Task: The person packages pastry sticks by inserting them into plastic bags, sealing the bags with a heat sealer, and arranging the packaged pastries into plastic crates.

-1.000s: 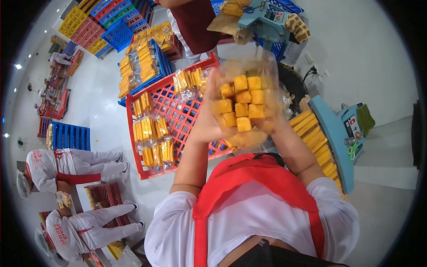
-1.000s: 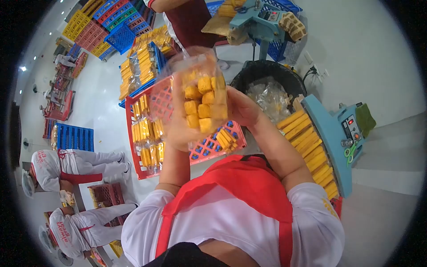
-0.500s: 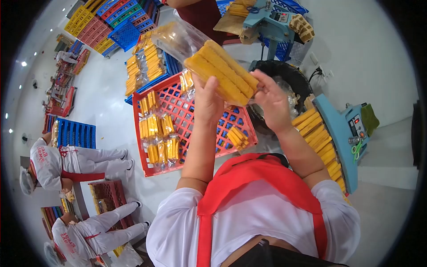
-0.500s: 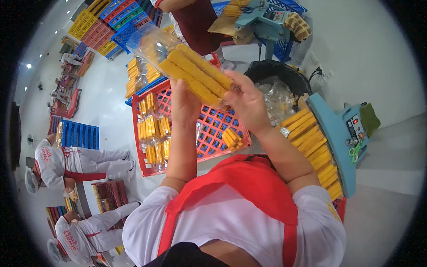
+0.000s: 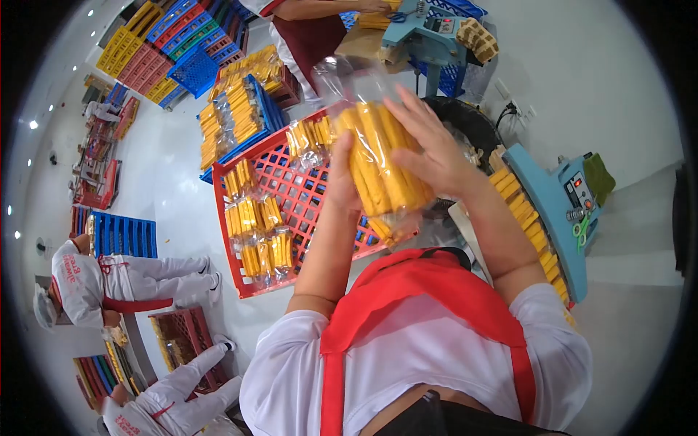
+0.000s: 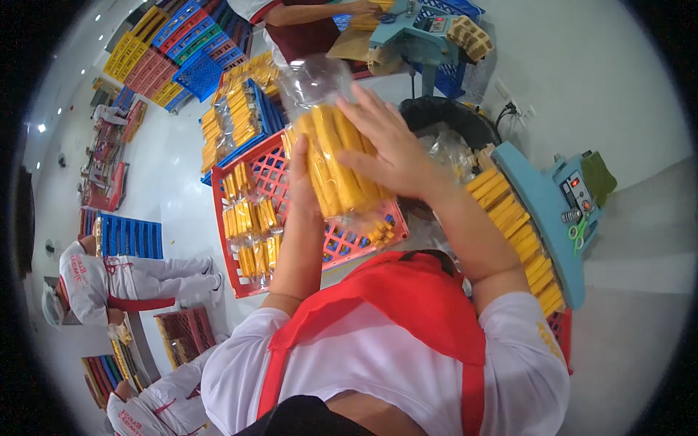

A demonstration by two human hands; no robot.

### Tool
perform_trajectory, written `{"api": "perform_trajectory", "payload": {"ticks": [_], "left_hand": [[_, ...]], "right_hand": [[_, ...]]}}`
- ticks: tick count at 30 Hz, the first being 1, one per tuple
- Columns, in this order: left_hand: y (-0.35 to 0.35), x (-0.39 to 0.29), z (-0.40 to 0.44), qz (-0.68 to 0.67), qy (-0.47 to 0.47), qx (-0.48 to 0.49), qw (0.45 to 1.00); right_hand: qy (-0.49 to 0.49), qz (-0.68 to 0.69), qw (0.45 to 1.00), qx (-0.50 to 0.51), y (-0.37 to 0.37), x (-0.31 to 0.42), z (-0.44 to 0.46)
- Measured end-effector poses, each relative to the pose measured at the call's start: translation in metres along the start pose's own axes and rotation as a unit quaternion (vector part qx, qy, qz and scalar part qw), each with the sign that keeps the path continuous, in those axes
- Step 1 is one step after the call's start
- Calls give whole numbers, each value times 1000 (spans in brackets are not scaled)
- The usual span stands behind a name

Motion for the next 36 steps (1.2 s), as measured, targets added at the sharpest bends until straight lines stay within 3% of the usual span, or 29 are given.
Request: {"api": "perform_trajectory", "payload": {"ticks": [2, 3, 4, 6, 7, 9, 16, 19, 21, 31, 33, 34, 35, 36], "left_hand": [[-10, 28, -3, -145, 54, 3, 988], [-11, 34, -2, -144, 61, 4, 988], [-6, 43, -3, -189, 88, -29, 978], [8, 63, -11, -276, 138, -101, 946], [17, 68, -11, -260, 148, -115, 947], [26, 76, -15, -261, 156, -143, 942], [33, 82, -16, -274, 157, -158, 936], [36, 84, -16, -271, 159, -141, 939], [36, 83, -16, -268, 159, -131, 941], [46, 81, -10, -280, 151, -138, 938], [57, 72, -7, -304, 135, -130, 934], [50, 64, -10, -265, 190, -40, 944], [43, 60, -21, -223, 240, 49, 944], [47, 56, -29, -232, 229, 37, 945]], "right_hand": [[-34, -96, 989, 110, -13, -15, 18], [-119, 20, 976, 178, -22, -35, 19], [-125, 21, 977, 174, -22, -41, 24], [-320, 180, 876, 314, -54, -66, 2], [-326, 183, 874, 312, -58, -74, -2], [-409, 301, 791, 341, -79, -88, -23], [-438, 357, 752, 339, -92, -109, -42], [-435, 355, 756, 338, -87, -101, -40], [-402, 340, 790, 313, -83, -94, -31], [-403, 288, 804, 328, -81, -88, -23], [-281, 166, 919, 221, -59, -75, 2], [-284, 168, 914, 236, -65, -80, -1], [-275, 117, 947, 119, -48, -95, 4], [-262, 65, 963, -1, -30, -106, 5]]}}
Point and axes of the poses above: each hand's wrist, its own z-axis towards the middle knuckle, its own y-axis out of the back of the hand, x = y × z, the point moved 8 cm from there along z, towards the middle knuckle
